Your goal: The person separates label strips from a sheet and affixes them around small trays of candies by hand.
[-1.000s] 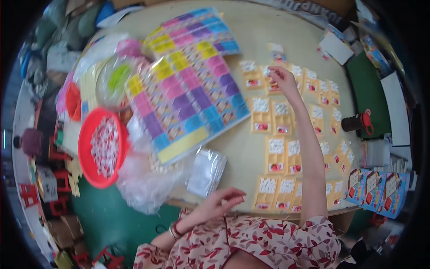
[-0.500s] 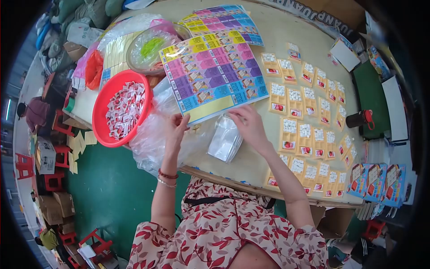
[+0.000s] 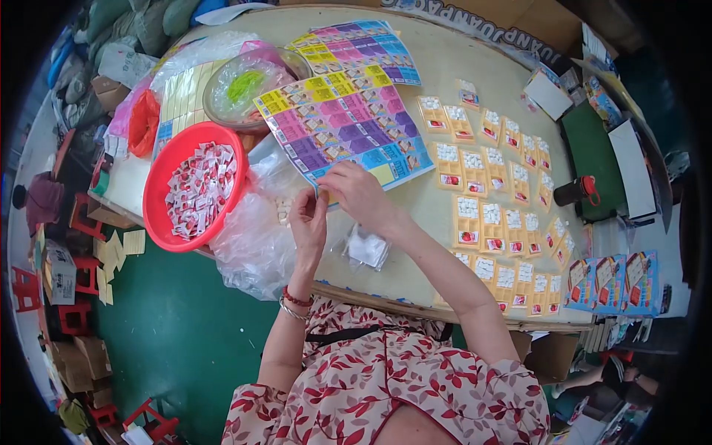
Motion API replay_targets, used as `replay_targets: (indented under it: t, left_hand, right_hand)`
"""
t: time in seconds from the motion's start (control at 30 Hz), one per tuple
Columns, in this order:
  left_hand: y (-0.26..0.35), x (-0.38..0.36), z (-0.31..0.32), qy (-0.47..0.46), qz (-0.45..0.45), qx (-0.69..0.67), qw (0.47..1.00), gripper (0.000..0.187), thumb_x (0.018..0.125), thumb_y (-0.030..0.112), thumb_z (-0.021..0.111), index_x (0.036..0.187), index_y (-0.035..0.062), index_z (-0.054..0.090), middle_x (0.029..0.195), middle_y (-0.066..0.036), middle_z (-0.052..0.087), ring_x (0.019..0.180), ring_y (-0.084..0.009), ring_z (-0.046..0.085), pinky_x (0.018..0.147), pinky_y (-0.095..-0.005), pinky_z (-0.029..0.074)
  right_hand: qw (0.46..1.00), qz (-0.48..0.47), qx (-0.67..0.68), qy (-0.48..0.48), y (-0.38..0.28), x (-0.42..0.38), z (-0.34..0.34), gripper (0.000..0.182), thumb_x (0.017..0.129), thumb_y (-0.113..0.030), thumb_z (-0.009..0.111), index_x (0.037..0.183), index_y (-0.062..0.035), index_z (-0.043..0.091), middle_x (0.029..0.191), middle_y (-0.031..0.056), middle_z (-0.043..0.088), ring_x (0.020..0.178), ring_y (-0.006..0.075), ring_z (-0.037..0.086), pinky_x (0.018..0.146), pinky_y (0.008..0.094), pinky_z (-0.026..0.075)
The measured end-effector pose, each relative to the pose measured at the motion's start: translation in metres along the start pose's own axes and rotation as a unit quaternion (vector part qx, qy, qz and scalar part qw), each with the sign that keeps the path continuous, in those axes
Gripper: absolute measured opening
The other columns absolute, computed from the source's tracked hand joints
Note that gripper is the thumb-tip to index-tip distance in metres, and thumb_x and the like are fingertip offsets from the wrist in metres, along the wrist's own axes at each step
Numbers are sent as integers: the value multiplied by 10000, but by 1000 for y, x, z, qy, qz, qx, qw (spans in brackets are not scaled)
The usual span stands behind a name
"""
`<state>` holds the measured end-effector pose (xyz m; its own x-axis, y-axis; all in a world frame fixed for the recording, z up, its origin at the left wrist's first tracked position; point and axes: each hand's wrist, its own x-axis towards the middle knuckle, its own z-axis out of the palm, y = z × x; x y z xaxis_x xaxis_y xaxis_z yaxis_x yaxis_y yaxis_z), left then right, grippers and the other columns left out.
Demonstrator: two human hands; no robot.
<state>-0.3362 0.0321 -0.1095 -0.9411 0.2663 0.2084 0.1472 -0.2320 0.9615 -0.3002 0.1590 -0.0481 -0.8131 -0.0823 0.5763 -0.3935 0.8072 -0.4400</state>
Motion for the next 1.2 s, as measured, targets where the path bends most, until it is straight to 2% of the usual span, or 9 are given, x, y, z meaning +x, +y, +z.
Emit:
replay_targets:
  t: [0.43,0.53,0.6,0.73,0.93,1.0,1.03,1.1,1.2]
  left_hand:
    - [2,19,6,-50,37,5,998,79,866,66,603,902,1,576,739,53,488,647,-27,413,569,-179,343]
    - [0,19,2,-37,-1,-23,999,90,862,67,603,917,-3,585,760,42,531,664,-29,456,596,-174,372]
    - [-5,18,-6,-29,-32,-37,998,96,859,66,605,926,-1,591,774,34,555,676,-32,482,612,-174,390]
    - [-33,23,-36,12,-63,-49,997,100,849,76,616,928,16,603,804,10,590,708,-46,519,643,-194,423]
    - [-54,36,-56,42,-17,89,995,206,864,133,611,1000,-18,577,876,-45,585,761,-113,533,674,-246,433]
    - [-1,22,-31,92,98,399,907,313,880,136,578,1124,-49,514,985,-104,566,829,-178,529,753,-296,427]
    - [11,15,-15,78,96,395,910,313,880,136,578,1124,-49,514,985,-104,566,829,-178,529,753,-296,427]
    - [33,-3,14,-107,-16,237,965,411,911,265,464,1186,-41,455,1036,-143,558,916,-215,532,799,-316,425]
    - [62,-37,53,-350,-188,-18,917,588,959,458,293,1280,-29,365,1113,-201,546,1047,-269,535,869,-346,421]
  right_hand:
    - [992,-82,-69,-60,14,22,-20,126,726,-9,585,851,-16,595,812,120,571,840,284,559,747,357,461]
    - [999,16,40,-11,22,23,-19,89,786,-45,584,865,-15,612,785,123,593,746,237,583,688,341,473]
    - [975,179,131,22,37,23,-26,113,843,-100,564,890,-17,624,751,92,625,626,147,570,596,296,471]
    - [855,430,183,225,142,-7,-89,141,866,-115,535,890,-7,623,742,37,635,575,76,539,509,223,453]
    - [724,438,133,517,163,-95,-198,146,884,-127,535,873,-2,610,710,45,601,556,90,535,503,225,454]
    - [828,279,147,464,116,-107,-217,147,900,-111,518,872,12,595,699,49,590,560,98,539,514,226,460]
    - [850,277,128,429,88,-111,-221,136,901,-95,514,875,15,589,704,48,591,567,104,546,525,229,466]
    - [893,271,89,347,28,-118,-216,125,903,-65,497,885,18,588,720,52,598,595,110,566,546,233,476]
    - [963,187,17,191,-29,-144,-196,118,839,19,510,903,-4,607,766,75,614,648,153,605,558,255,488]
